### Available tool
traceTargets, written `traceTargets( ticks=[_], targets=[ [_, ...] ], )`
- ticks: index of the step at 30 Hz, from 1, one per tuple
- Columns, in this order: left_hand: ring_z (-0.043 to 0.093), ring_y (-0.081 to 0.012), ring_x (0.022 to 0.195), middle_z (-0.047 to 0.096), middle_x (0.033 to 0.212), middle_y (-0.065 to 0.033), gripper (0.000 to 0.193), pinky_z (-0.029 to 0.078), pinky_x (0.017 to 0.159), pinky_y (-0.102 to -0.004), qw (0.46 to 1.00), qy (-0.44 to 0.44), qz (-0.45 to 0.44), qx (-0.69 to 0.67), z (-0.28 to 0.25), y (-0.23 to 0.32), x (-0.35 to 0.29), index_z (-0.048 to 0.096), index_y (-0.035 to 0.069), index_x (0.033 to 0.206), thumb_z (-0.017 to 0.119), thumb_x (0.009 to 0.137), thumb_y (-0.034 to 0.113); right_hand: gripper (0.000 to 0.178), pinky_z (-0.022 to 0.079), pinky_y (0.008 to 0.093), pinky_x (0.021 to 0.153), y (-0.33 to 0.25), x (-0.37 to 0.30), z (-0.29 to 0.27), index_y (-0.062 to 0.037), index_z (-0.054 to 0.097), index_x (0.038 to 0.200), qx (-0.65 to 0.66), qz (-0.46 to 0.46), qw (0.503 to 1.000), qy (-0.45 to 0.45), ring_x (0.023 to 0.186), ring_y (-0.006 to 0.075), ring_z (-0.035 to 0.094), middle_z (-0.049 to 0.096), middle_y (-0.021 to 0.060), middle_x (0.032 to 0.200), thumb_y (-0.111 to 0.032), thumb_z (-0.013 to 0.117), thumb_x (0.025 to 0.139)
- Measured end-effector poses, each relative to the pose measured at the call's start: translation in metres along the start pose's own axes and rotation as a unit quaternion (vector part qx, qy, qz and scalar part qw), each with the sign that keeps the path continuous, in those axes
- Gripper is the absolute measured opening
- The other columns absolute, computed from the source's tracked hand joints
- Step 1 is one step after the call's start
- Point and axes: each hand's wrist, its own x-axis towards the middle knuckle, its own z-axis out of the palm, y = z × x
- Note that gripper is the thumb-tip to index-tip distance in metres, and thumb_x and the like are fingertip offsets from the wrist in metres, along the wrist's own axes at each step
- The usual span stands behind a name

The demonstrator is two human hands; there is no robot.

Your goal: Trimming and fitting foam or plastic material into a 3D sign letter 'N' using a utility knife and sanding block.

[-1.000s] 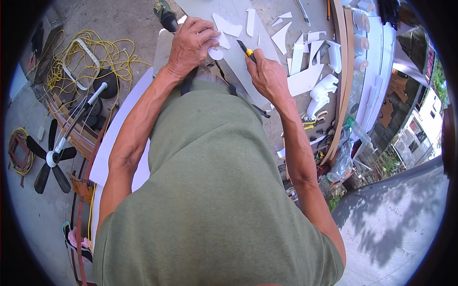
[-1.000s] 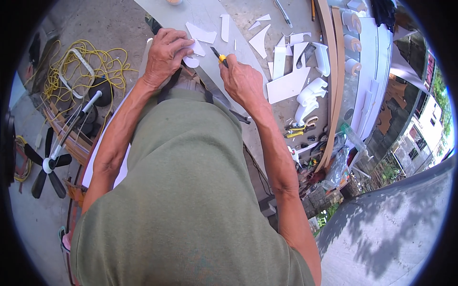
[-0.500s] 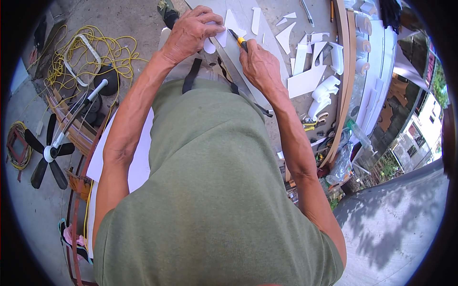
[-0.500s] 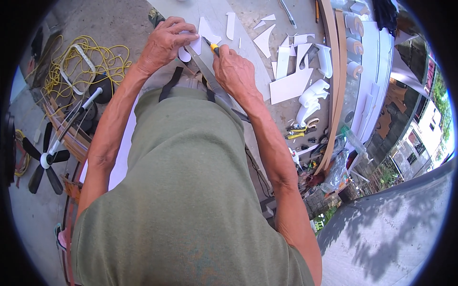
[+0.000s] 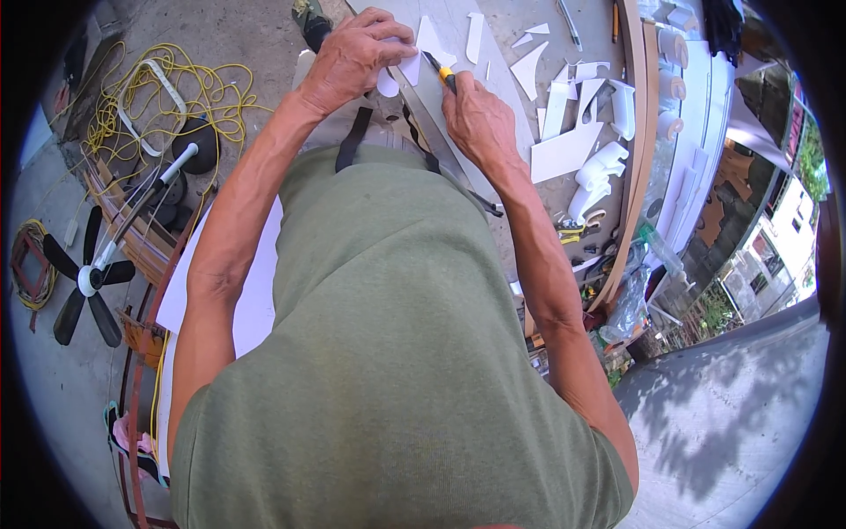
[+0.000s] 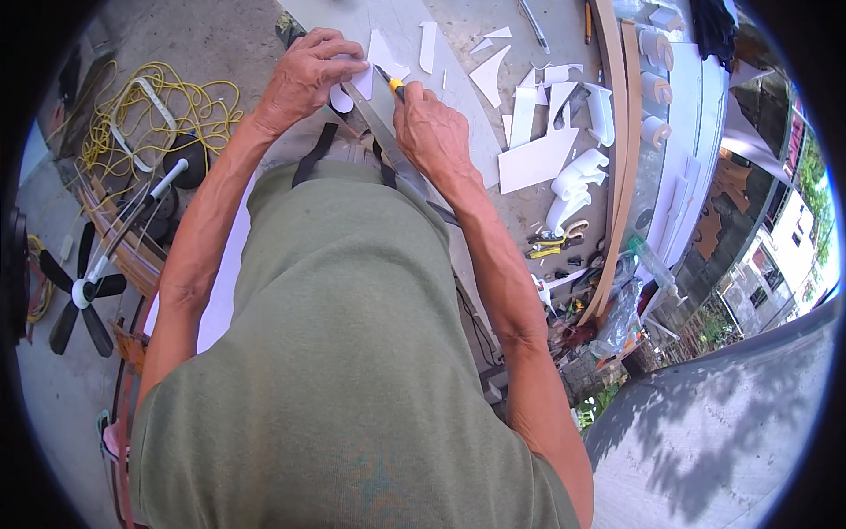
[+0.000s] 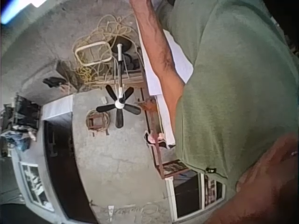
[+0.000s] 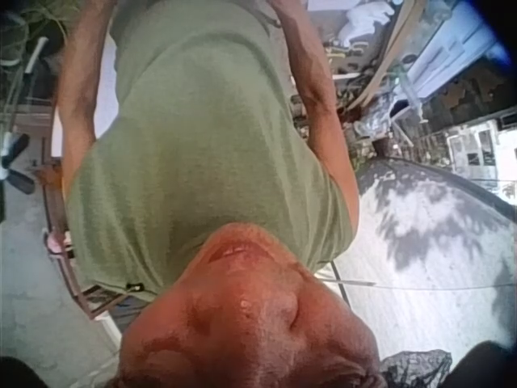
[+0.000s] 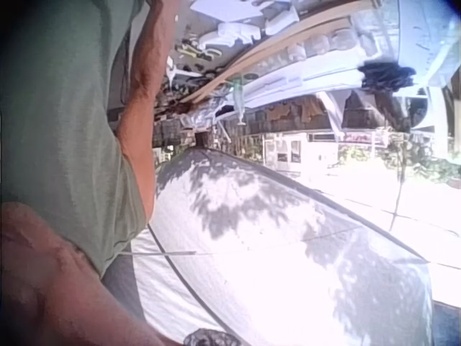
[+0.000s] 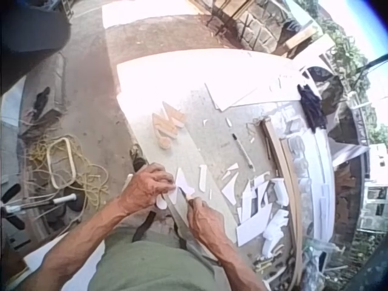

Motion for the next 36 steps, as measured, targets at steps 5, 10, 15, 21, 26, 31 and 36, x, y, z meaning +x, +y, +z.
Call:
traceTargets(
  ticks=[5, 10, 15, 21, 26, 31, 36],
  targets=[
    [0.058, -0.0245, 0.11, 0.069, 0.109, 0.0011, 0.023, 0.048, 0.096, -0.0379, 1.0, 0.002, 0.006, -0.013, 0.001, -0.002, -0.001, 0.076, 0.013, 0.102, 0.067, 0.081, 0.01, 0.021, 0.051, 0.0489, 0.059, -0.003, -0.001, 0.0, -0.0015, 0.05, 0.096, -0.006, 0.002, 1.0, -0.005, 0.068, 0.0397, 0.067, 0.065, 0.0229, 0.085, -0.022, 0.051, 0.099],
    [0.058, -0.0245, 0.11, 0.069, 0.108, 0.0008, 0.026, 0.048, 0.096, -0.0375, 1.0, 0.003, 0.0, -0.011, 0.0, 0.002, 0.0, 0.076, 0.013, 0.102, 0.068, 0.079, 0.006, 0.016, 0.053, 0.0478, 0.058, -0.007, -0.002, 0.007, -0.0008, 0.048, 0.095, -0.03, -0.005, 0.999, 0.018, 0.067, 0.0397, 0.067, 0.064, 0.0215, 0.084, -0.016, 0.051, 0.097],
    [0.06, -0.0248, 0.11, 0.069, 0.108, -0.0003, 0.027, 0.05, 0.095, -0.0362, 1.0, 0.015, -0.007, 0.003, -0.001, 0.005, 0.001, 0.076, 0.013, 0.101, 0.069, 0.076, 0.003, 0.015, 0.051, 0.0488, 0.057, -0.005, -0.002, 0.013, -0.0021, 0.048, 0.094, -0.062, -0.03, 0.997, 0.036, 0.065, 0.0402, 0.066, 0.065, 0.0211, 0.08, -0.017, 0.047, 0.099],
    [0.061, -0.0231, 0.11, 0.069, 0.11, -0.0014, 0.028, 0.053, 0.092, -0.0332, 0.998, 0.018, -0.044, 0.034, -0.002, 0.011, 0.001, 0.078, 0.015, 0.098, 0.071, 0.074, 0.002, 0.01, 0.051, 0.0488, 0.058, -0.007, 0.006, -0.009, -0.001, 0.047, 0.094, -0.077, -0.05, 0.996, -0.012, 0.067, 0.0405, 0.067, 0.066, 0.0215, 0.079, -0.01, 0.05, 0.093],
    [0.062, -0.0214, 0.107, 0.068, 0.108, -0.0017, 0.026, 0.053, 0.089, -0.0325, 0.996, 0.006, -0.086, 0.011, -0.002, 0.018, 0.003, 0.079, 0.014, 0.098, 0.072, 0.075, 0.004, 0.01, 0.052, 0.049, 0.057, -0.012, 0.001, -0.013, -0.0002, 0.047, 0.094, -0.08, -0.042, 0.995, -0.031, 0.067, 0.0413, 0.068, 0.067, 0.0226, 0.079, -0.006, 0.053, 0.088],
    [0.061, -0.021, 0.106, 0.067, 0.106, -0.0015, 0.023, 0.053, 0.087, -0.0329, 0.998, 0.003, -0.065, -0.002, -0.003, 0.018, 0.004, 0.078, 0.013, 0.098, 0.074, 0.077, 0.007, 0.012, 0.051, 0.0513, 0.061, -0.012, -0.014, -0.014, -0.0011, 0.047, 0.094, -0.046, 0.023, 0.997, -0.054, 0.07, 0.0416, 0.068, 0.067, 0.024, 0.077, -0.013, 0.049, 0.094],
    [0.058, -0.0248, 0.112, 0.064, 0.113, -0.0048, 0.029, 0.051, 0.092, -0.037, 0.998, 0.028, -0.042, -0.042, 0.004, 0.008, -0.009, 0.076, 0.012, 0.103, 0.078, 0.074, 0.011, 0.028, 0.051, 0.0471, 0.06, 0.009, -0.028, -0.005, -0.0008, 0.051, 0.095, 0.119, 0.11, 0.986, -0.037, 0.064, 0.0361, 0.066, 0.065, 0.0206, 0.072, -0.028, 0.057, 0.096]
  ],
)
